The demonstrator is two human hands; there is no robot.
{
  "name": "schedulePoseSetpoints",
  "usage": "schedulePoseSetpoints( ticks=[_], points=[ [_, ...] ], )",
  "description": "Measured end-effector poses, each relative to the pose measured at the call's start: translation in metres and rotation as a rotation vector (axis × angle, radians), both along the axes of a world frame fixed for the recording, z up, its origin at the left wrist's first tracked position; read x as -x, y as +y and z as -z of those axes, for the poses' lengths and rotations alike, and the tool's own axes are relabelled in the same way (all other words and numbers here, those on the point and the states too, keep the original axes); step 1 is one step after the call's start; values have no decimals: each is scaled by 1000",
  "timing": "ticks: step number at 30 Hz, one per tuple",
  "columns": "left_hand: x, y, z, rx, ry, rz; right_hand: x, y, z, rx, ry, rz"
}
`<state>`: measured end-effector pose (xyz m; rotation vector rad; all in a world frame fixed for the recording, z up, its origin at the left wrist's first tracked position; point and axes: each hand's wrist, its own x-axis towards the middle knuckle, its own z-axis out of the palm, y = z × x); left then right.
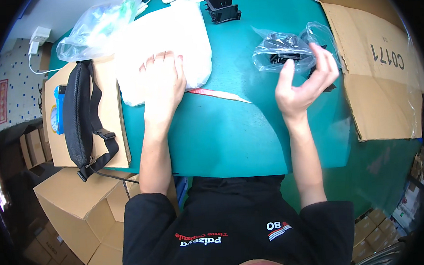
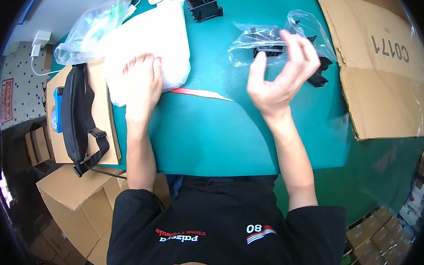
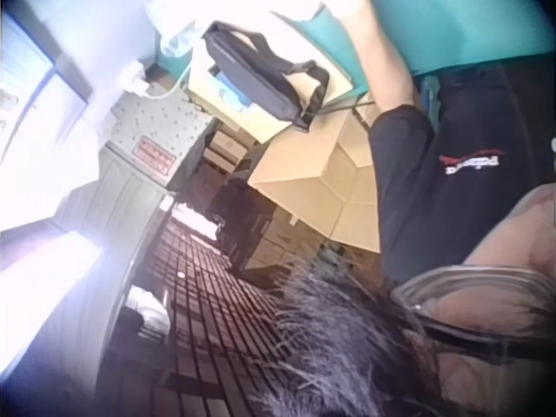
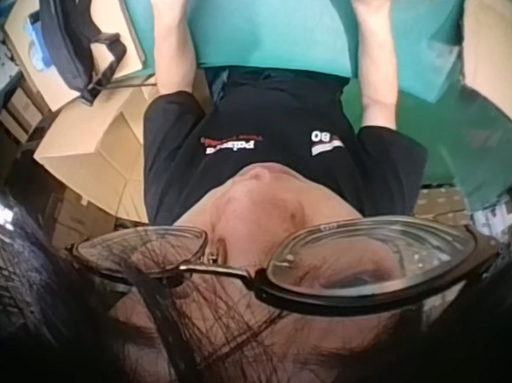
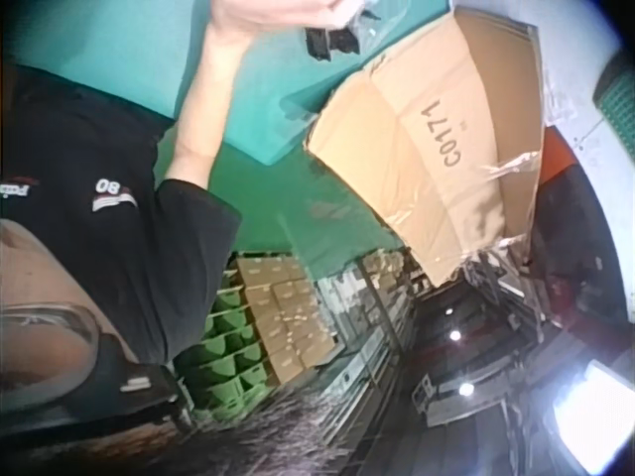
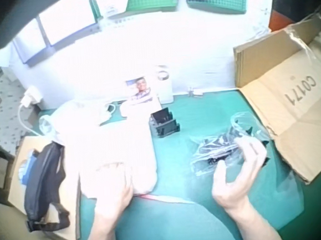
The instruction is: The person uses a small metal tool to scrape and clean the interior surfaces of a black plastic electronic housing. They rotate the housing to access different sides and then place the cleaned unit into a clear plastic bag. The person repeats this process with a second housing and places it in a bag as well.
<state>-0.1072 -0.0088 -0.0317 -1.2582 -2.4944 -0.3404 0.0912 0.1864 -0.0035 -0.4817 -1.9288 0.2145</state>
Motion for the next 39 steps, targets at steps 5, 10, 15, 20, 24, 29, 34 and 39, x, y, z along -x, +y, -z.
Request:
schedulePoseSetpoints(
  ticks=[5, 10, 15, 20, 24, 29, 34, 39],
  points=[
    [-1, -1, -4, -202, -111, 33, 5, -25, 13, -81, 22, -289],
    [-9, 2, -18, -327, -250, 86, 14, -47, 23, 121, -6, -477],
    [-7, 0, -30, -326, -931, 307, 12, -40, 20, 239, -61, -600],
    [-22, 0, -39, -541, -1720, 587, 11, -43, 16, 751, -289, -897],
    [-25, 6, -29, -686, -1709, 542, 10, -33, 13, 981, -654, -910],
    [-21, 12, -30, -876, -1741, 329, 12, -31, 25, 1423, 14, -857],
    [3, -5, -17, -656, -1957, 352, 13, -12, 25, 1354, 88, -639],
    [-20, 8, -33, -660, -1771, 193, 12, -10, 26, 1395, 117, -609]
  ],
)
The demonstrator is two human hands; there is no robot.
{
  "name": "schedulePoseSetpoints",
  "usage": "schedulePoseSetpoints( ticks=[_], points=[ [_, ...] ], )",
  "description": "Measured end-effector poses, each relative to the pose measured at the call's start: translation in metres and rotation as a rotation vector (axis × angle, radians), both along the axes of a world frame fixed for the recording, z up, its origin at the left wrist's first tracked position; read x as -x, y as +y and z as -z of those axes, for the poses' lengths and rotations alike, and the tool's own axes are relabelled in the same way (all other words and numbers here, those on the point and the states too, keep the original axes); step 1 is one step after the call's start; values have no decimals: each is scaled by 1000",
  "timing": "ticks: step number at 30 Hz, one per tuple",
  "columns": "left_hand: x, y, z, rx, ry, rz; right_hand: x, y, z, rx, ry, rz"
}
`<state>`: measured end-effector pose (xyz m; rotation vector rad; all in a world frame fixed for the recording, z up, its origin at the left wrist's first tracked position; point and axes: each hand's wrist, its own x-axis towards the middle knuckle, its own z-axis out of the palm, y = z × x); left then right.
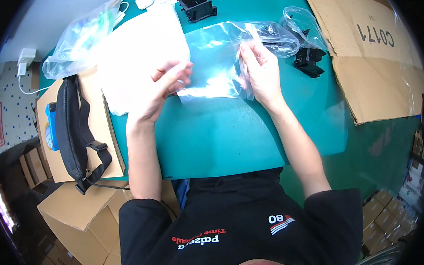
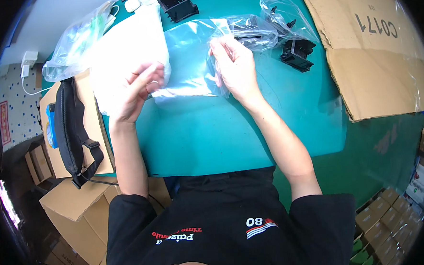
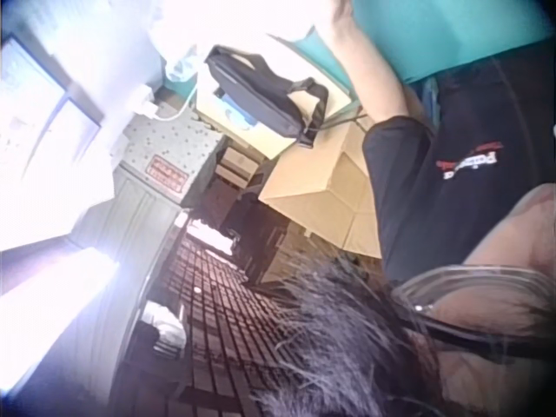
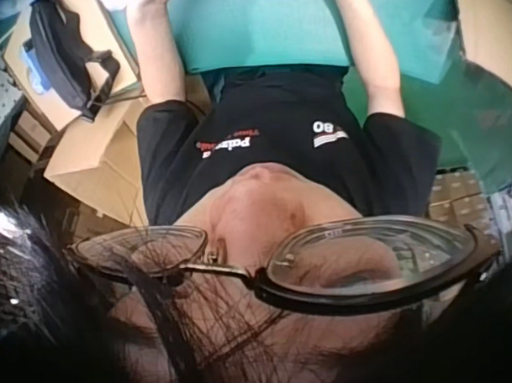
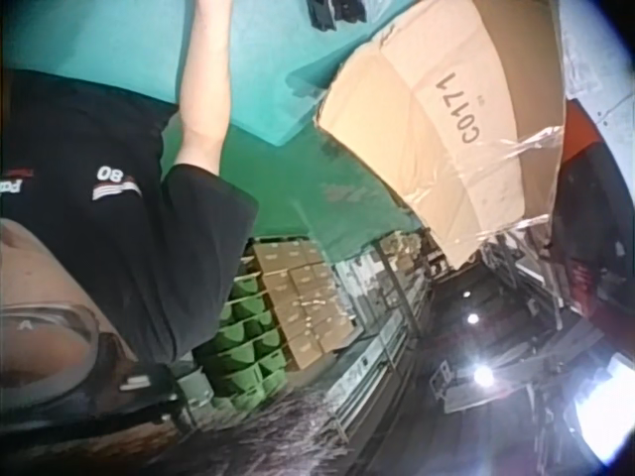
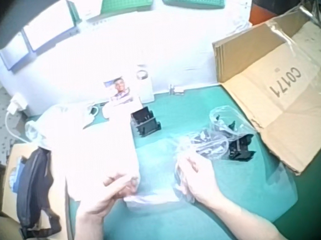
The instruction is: The person uses a small metal tool to scrape and clean the interior surfaces of a black plastic electronic housing. They rotate the housing to access different sides and then place the cleaned unit into a clear plastic bag. The person repeats this process with a second housing and places it in a bag as well.
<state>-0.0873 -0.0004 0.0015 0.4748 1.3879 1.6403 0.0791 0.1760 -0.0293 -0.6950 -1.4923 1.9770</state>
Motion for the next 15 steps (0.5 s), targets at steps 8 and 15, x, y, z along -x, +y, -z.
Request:
schedulePoseSetpoints(
  ticks=[8, 15],
  points=[
    [-9, -3, 2, 18, 392, -247, 7, -20, -15, -1030, -110, 457],
    [-42, 13, 16, 117, 271, -73, -1, -54, -7, -362, -57, -237]
  ],
)
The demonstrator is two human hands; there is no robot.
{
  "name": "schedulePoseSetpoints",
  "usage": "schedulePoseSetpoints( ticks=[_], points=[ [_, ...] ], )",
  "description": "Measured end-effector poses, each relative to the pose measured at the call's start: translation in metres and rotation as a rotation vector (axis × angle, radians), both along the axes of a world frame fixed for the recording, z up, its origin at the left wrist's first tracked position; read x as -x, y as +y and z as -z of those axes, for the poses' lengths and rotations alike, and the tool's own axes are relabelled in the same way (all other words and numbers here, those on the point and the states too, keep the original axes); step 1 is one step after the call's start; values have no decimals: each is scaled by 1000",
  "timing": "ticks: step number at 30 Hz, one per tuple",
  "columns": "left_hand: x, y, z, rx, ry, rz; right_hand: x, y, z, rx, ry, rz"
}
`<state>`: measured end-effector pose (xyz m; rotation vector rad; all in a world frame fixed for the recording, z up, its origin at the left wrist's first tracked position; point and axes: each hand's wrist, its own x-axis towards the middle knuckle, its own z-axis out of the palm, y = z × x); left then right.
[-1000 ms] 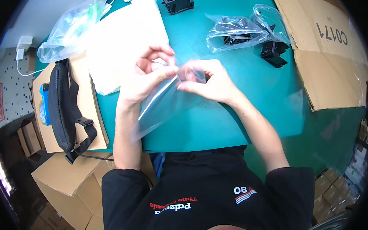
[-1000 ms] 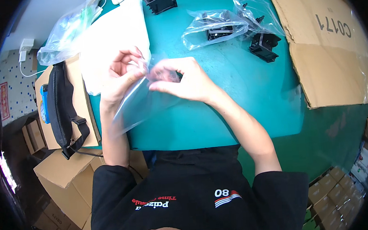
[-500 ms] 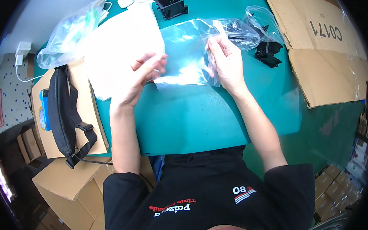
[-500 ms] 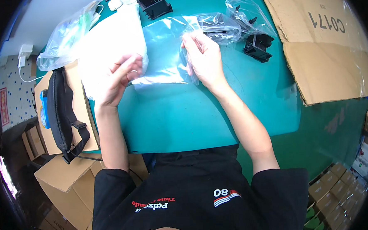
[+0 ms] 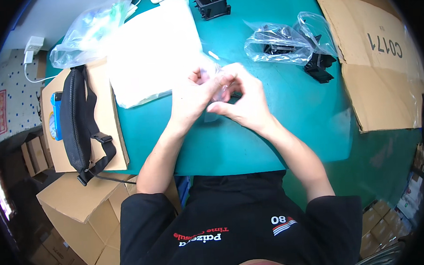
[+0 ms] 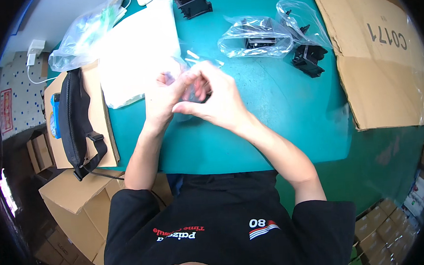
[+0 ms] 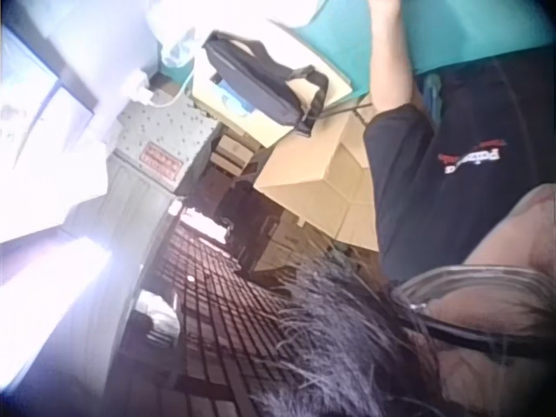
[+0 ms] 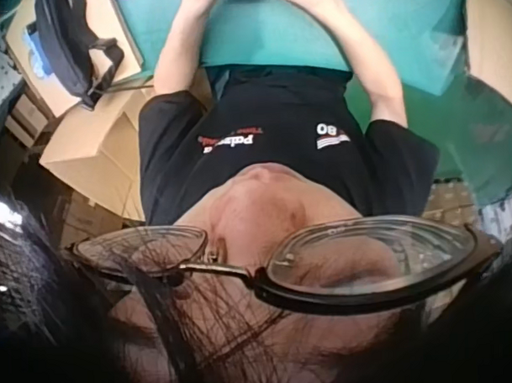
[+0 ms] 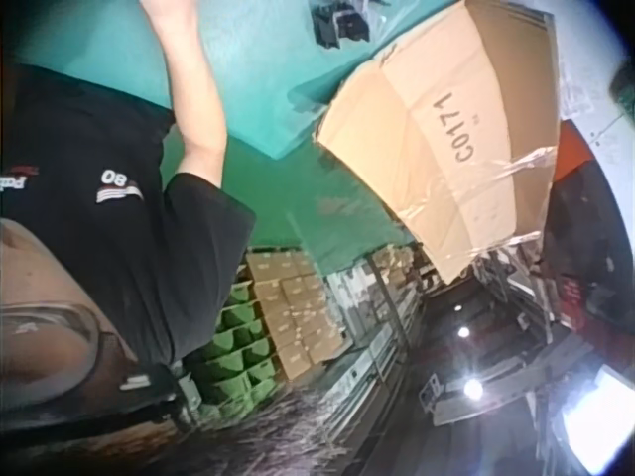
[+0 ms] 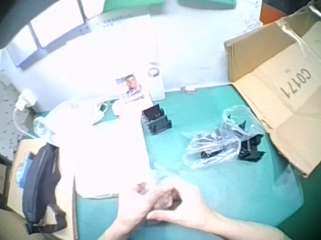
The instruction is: The person uses a small metal tool to scrape and clean the interior surfaces of a black plastic electronic housing. They rotate the housing to access different sides and then place the cleaned unit into a clear plastic bag. The person repeats this process with a second housing and places it in a bag as well.
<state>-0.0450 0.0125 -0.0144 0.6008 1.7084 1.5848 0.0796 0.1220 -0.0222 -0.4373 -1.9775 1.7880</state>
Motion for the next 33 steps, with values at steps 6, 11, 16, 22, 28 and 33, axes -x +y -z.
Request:
schedulePoseSetpoints(
  ticks=[6, 11, 16, 22, 28, 33],
  points=[
    [13, -4, -8, -140, -258, 72, 3, 15, 6, 344, -23, -78],
    [19, -2, -9, -17, 373, 72, 6, 26, 7, 1, 103, 254],
    [-8, 8, -7, -9, 869, 27, 8, 5, 7, -261, 68, 351],
    [-7, 13, -1, -14, 830, -220, 7, 15, 6, -354, 4, 353],
    [-12, 14, 2, -72, 585, -121, 5, 6, -3, -220, -2, 305],
    [21, 12, 5, 42, 797, -248, 5, 20, -10, -408, 45, 351]
  ],
)
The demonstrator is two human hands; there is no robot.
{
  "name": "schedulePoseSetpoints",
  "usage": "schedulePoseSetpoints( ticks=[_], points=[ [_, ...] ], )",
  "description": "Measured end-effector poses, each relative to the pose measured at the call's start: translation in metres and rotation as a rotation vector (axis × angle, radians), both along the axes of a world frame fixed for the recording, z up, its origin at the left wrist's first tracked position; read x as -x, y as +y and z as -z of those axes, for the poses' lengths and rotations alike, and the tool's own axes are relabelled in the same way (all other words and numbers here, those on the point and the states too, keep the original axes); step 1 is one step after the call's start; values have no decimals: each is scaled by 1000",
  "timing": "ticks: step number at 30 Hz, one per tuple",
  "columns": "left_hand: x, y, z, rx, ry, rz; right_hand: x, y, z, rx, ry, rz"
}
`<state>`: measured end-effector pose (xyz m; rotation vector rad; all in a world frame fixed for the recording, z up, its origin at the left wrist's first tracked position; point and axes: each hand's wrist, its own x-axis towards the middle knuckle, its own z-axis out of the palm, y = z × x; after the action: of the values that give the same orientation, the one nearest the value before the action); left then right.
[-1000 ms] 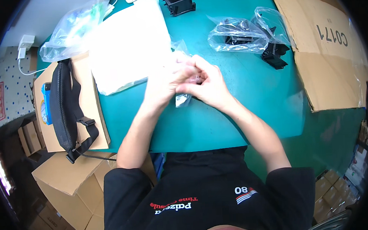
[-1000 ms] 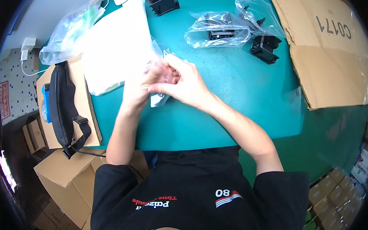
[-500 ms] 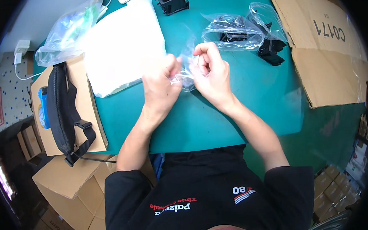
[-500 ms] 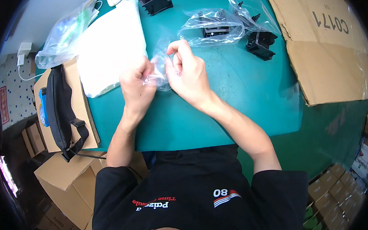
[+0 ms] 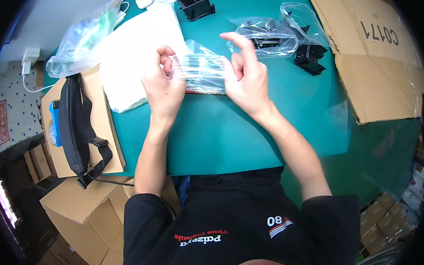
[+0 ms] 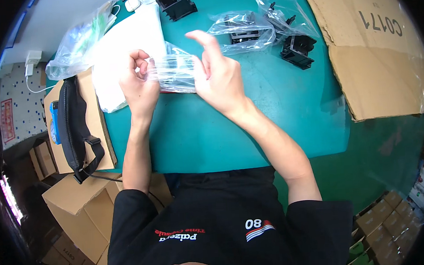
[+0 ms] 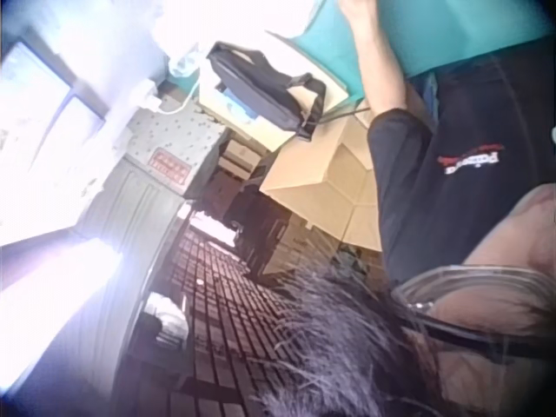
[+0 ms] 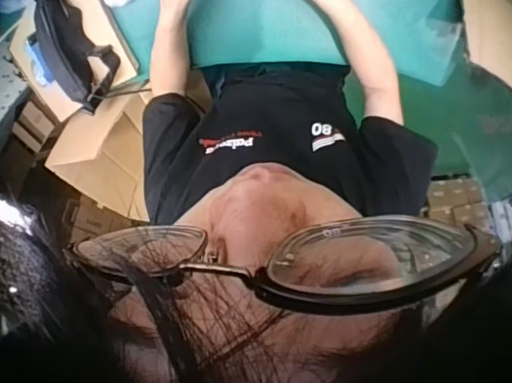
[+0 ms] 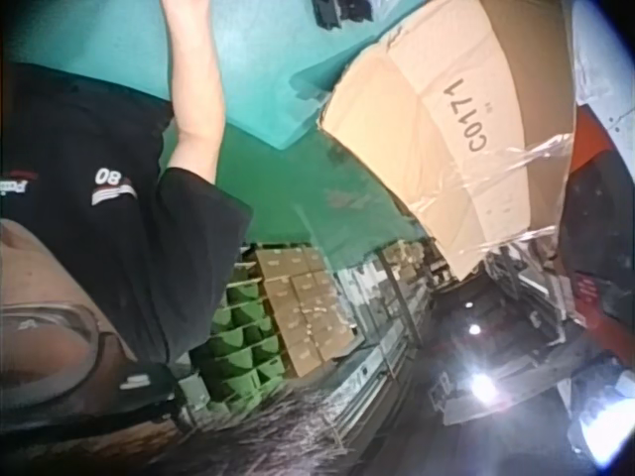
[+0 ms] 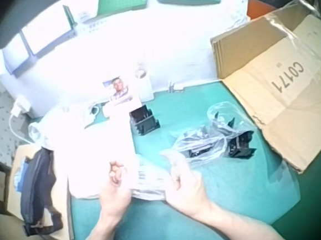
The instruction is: The person uses a small metal tool to scrape and clean the interior surfaces of a black plastic electronic housing. They rotate the housing to access different sides and then place the cleaned unit into a clear plastic bag. The person repeats this process with a second housing and places it in a bag as well.
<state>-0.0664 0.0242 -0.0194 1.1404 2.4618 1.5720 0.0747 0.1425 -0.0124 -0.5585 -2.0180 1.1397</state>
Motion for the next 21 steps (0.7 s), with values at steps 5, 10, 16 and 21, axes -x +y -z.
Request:
schedulePoseSetpoints(
  ticks=[5, 10, 16, 21],
  points=[
    [3, -2, -24, 115, -47, 217, -5, 10, 9, -207, -34, -275],
    [49, 21, -72, 328, 56, 387, -2, 25, 13, 61, 16, -38],
    [110, 114, -4, 193, 819, 78, 14, 22, 36, 232, 90, -96],
    [94, 126, -2, 357, 562, 39, 4, 29, 30, 415, 2, -88]
  ],
)
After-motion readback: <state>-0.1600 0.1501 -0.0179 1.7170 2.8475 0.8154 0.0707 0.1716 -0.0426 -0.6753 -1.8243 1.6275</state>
